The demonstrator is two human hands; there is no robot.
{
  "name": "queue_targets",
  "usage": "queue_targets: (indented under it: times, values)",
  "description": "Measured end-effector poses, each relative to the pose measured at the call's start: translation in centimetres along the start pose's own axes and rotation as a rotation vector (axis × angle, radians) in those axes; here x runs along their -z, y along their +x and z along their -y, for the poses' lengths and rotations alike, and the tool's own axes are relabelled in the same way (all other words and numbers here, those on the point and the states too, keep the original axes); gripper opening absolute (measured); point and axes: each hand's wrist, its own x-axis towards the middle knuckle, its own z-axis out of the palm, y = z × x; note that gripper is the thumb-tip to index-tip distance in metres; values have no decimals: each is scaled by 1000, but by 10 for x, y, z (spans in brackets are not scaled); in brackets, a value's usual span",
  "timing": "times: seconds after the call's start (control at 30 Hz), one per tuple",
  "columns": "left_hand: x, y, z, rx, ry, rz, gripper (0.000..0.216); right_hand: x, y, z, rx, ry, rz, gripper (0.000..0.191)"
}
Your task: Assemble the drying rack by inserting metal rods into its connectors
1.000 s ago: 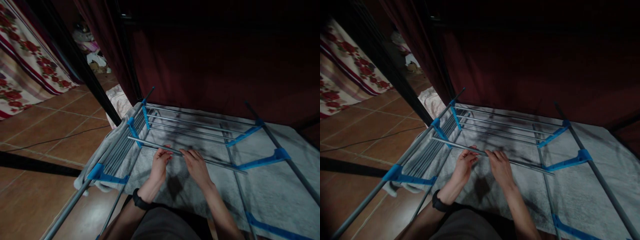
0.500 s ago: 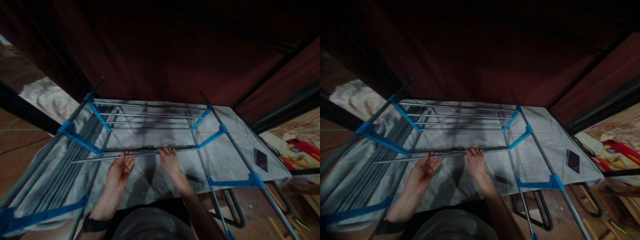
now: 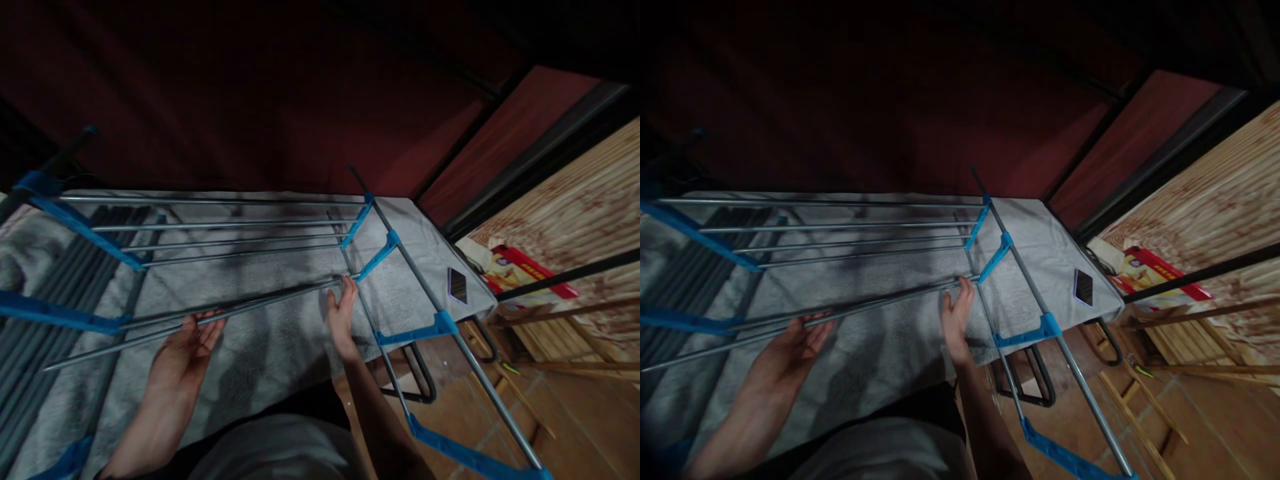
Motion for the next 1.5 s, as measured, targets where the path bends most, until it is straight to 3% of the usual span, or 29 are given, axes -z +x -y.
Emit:
queue_targets:
  times: [0.1,0.17,0.37,0.73,1.5]
  values:
    - [2,4,5,-37,67,37,24,10,9,-13,-283,322,-114,43]
    - [5,9,8,-61,81,60,22,14,15,-18,-392,481,-152,38]
    - [8,16,11,-83,132,98,21,12,28,-6,-551,736,37,23]
    - [-10,4,4,61,-74,-5,36,7,43,14,-539,835,9,11]
    - [-24,-7,-2,78,-66,-64,35,6,45,6,-504,811,2,15]
